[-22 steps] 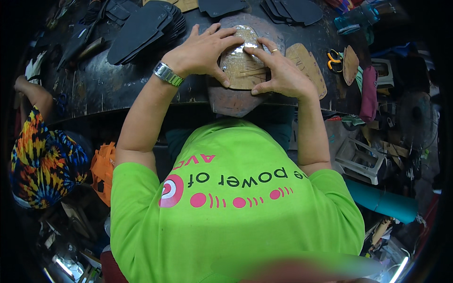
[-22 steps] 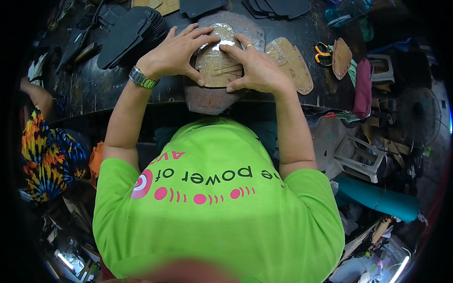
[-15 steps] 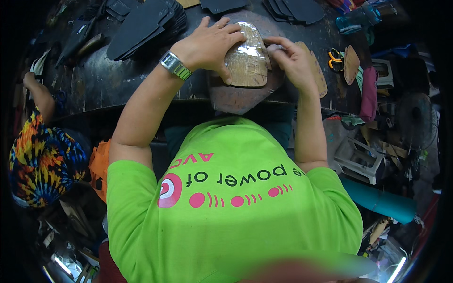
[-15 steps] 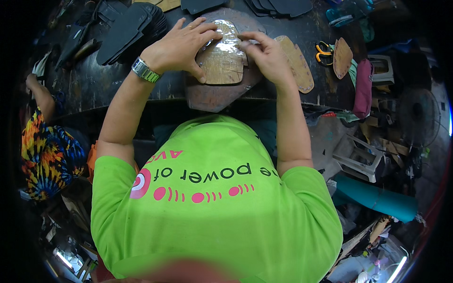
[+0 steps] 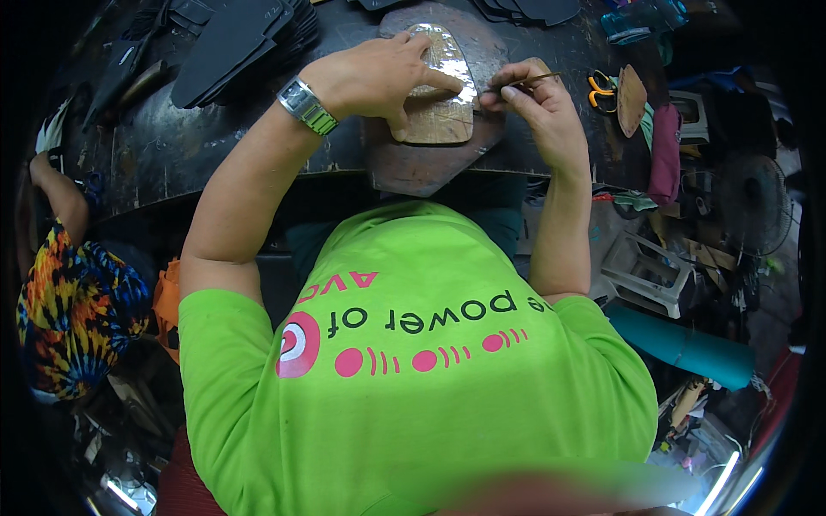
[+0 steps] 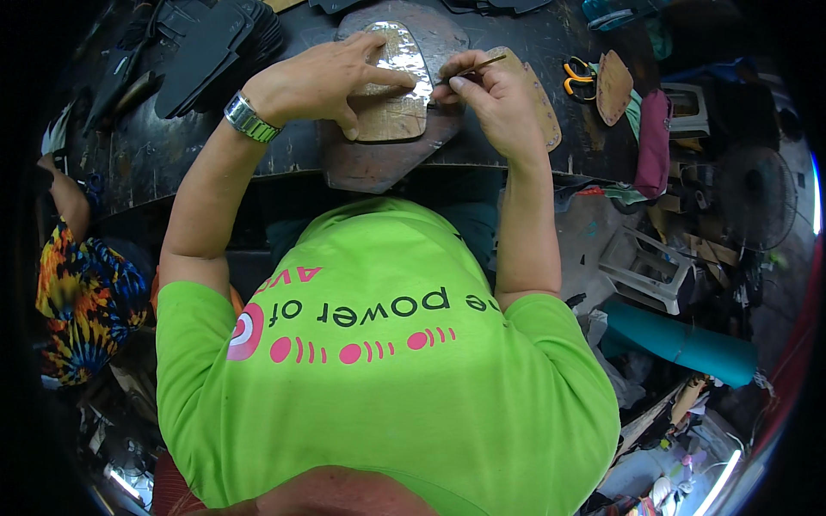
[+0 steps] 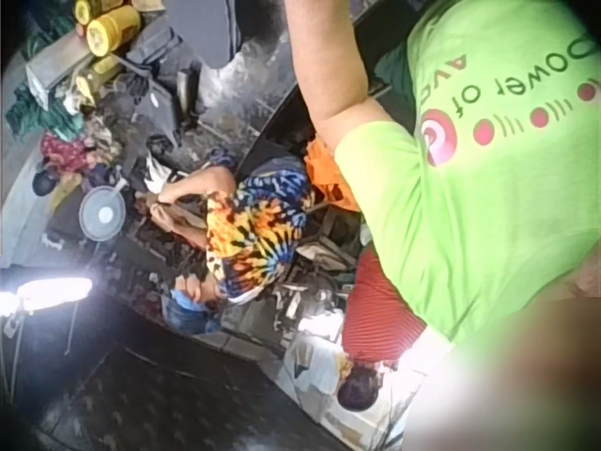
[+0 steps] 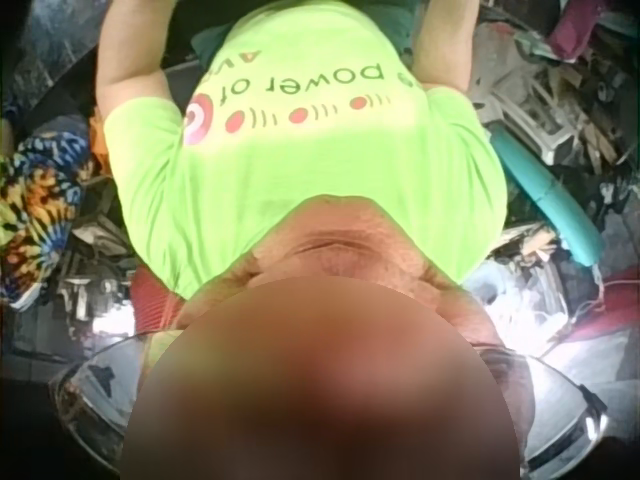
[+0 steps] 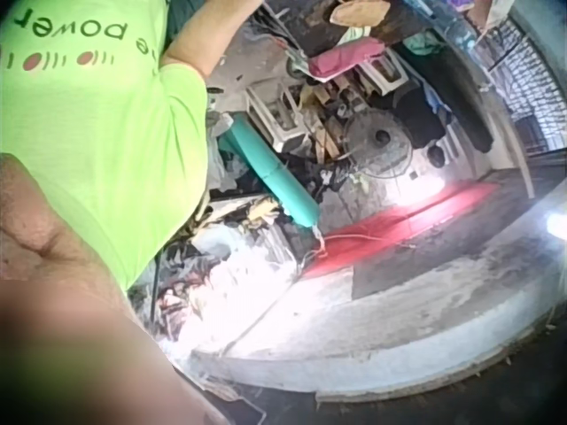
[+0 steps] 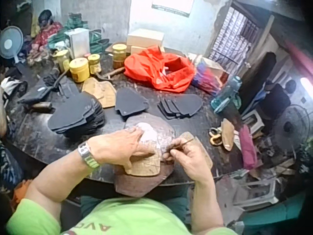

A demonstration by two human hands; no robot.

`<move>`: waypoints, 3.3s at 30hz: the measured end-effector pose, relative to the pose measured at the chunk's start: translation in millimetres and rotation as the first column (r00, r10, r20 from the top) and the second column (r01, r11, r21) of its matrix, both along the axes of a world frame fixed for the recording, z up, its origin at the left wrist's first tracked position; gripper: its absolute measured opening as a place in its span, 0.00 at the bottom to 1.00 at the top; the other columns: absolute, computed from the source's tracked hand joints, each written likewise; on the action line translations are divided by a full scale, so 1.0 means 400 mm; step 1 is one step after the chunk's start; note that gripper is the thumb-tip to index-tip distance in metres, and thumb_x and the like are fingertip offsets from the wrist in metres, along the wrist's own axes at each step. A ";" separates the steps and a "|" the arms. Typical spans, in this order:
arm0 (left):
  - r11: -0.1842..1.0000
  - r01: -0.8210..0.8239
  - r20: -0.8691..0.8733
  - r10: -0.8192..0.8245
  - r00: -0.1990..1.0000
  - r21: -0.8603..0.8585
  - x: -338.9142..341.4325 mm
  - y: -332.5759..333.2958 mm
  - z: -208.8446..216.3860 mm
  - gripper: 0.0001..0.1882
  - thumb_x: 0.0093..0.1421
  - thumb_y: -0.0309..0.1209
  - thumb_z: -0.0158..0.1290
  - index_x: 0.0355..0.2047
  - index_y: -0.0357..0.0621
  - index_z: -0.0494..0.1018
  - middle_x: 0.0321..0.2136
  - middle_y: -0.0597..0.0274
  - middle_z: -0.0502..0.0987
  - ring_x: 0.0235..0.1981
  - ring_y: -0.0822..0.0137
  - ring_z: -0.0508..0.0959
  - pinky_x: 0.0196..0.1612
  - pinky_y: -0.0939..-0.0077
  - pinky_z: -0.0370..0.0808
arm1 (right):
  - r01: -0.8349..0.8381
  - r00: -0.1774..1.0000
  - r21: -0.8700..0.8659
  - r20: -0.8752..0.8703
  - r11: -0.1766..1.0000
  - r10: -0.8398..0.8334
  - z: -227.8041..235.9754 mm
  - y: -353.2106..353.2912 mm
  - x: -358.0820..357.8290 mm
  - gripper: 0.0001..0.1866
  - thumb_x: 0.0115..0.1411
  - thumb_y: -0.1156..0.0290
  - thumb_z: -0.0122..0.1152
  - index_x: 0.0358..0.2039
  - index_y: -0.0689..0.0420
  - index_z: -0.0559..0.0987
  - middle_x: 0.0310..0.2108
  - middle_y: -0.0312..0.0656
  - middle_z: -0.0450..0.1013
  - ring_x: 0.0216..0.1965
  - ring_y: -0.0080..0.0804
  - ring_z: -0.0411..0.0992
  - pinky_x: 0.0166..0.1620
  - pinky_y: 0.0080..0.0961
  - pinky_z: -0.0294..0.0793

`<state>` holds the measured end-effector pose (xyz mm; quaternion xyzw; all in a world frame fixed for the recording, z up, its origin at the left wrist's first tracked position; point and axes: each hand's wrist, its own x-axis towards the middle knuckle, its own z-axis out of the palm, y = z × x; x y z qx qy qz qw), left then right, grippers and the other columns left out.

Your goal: The person repeatedly places a cardboard template on black shoe insoles and uses a pen to trace the outline. They handle multiple insoles one at a time, aligning the template and marking each piece before moving to the next.

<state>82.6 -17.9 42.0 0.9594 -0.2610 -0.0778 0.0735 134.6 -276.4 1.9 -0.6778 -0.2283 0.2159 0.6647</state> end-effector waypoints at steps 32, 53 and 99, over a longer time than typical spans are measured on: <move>0.996 -0.019 -0.100 0.027 0.995 0.084 0.007 -0.014 0.026 0.51 0.34 0.36 0.76 0.63 0.79 0.70 0.64 0.51 0.65 0.63 0.52 0.68 0.60 0.59 0.71 | 0.165 0.974 -0.068 0.169 0.984 -0.152 -0.060 0.083 0.037 0.05 0.67 0.77 0.58 0.42 0.62 0.77 0.31 0.37 0.77 0.30 0.19 0.75 0.36 0.15 0.73; 0.992 -0.040 -0.151 0.059 0.987 0.122 0.008 -0.014 0.020 0.51 0.36 0.40 0.76 0.64 0.80 0.68 0.68 0.51 0.61 0.68 0.54 0.63 0.65 0.57 0.67 | 0.315 0.923 0.235 0.152 0.920 -0.355 -0.094 0.119 0.034 0.04 0.65 0.78 0.60 0.40 0.62 0.78 0.30 0.36 0.76 0.27 0.17 0.73 0.33 0.14 0.72; 1.000 -0.005 -0.144 0.004 0.990 -0.009 0.014 0.009 -0.002 0.50 0.35 0.37 0.75 0.64 0.70 0.70 0.67 0.51 0.60 0.68 0.50 0.61 0.66 0.59 0.65 | 0.357 0.540 -0.085 0.831 0.930 -0.132 -0.084 0.228 0.118 0.06 0.64 0.76 0.61 0.41 0.60 0.78 0.29 0.38 0.79 0.28 0.20 0.77 0.35 0.20 0.76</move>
